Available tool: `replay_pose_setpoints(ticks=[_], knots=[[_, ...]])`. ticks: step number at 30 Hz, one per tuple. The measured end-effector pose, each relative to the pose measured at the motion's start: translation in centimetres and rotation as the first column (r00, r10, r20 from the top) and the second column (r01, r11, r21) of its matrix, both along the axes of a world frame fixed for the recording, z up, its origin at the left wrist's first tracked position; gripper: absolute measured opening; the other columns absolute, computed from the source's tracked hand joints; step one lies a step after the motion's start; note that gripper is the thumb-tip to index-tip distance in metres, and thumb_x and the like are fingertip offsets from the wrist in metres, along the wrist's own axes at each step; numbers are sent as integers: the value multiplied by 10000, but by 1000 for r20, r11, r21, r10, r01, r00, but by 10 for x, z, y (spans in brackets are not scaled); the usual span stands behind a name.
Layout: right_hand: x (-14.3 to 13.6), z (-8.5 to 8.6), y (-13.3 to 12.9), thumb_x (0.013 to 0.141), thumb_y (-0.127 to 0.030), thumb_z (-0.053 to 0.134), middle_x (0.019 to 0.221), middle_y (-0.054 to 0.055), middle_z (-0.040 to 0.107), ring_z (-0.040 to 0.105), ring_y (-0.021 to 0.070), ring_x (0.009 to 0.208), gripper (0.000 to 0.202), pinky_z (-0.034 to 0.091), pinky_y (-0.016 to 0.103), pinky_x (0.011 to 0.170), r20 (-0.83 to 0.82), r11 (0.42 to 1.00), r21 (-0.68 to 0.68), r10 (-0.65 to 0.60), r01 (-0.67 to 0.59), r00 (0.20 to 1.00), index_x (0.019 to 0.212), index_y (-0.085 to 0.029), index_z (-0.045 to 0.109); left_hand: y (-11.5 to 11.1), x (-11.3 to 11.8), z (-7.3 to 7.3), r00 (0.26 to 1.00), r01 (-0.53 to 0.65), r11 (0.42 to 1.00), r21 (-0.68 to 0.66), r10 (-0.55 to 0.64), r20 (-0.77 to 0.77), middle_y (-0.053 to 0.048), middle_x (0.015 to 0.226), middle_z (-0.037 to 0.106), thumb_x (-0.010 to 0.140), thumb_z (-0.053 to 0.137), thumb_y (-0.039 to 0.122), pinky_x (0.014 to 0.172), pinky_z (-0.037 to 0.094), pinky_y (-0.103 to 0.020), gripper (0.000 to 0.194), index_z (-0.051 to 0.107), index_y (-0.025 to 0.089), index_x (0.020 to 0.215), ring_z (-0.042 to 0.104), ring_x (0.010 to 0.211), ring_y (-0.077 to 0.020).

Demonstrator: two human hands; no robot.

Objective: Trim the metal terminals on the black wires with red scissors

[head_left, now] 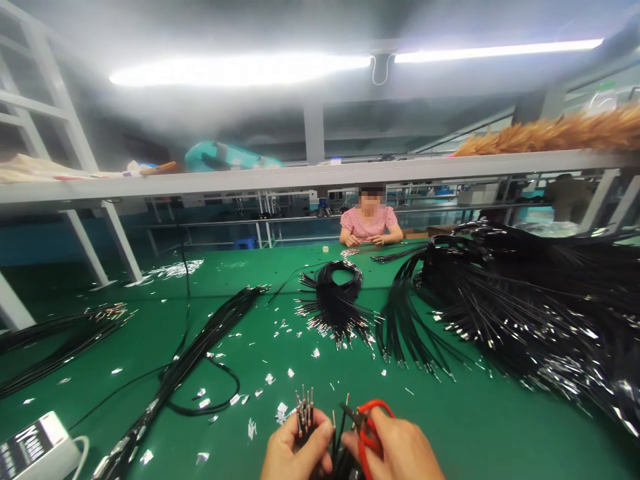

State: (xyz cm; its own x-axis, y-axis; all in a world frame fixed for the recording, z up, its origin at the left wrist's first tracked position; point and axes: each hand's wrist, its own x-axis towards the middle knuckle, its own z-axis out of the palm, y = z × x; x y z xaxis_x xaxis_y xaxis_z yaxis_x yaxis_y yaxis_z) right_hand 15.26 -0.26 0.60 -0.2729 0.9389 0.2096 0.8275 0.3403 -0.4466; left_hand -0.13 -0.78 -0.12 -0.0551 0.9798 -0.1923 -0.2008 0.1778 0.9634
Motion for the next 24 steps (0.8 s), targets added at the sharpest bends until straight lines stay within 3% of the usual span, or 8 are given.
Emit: replay_pose_setpoints(ticks=[4,9,15,24], knots=[[19,5,3,775,-423,459,541,70,642,605,270,433,288,265,290,375,419,959,269,-38,-85,907,716,-160,562,2,-4,-3,1000,5,999,48,-6,18,27,367,547,511,709,482,445,342,-180,403,574,129,651,438,374,-69],[24,9,3,691,-305,580,483,46,591,552,219,358,140,137,283,341,645,919,348,-90,-187,759,634,-177,569,3,-4,-5,999,45,997,64,-45,-6,25,383,552,547,691,474,458,359,-192,380,564,128,639,453,391,-77],[19,26,-4,600,-50,546,540,29,588,554,191,413,164,85,308,345,734,919,300,-50,-257,677,564,-207,512,3,-3,-7,999,45,996,81,-46,7,22,379,559,543,701,457,465,372,-203,372,566,129,652,469,388,-87],[20,29,-9,626,-46,484,545,54,590,549,205,428,173,106,310,354,718,908,337,-78,-248,692,582,-211,509,3,-4,-3,999,30,997,64,-31,25,15,374,567,519,714,459,454,363,-198,371,568,136,630,472,378,-88]])
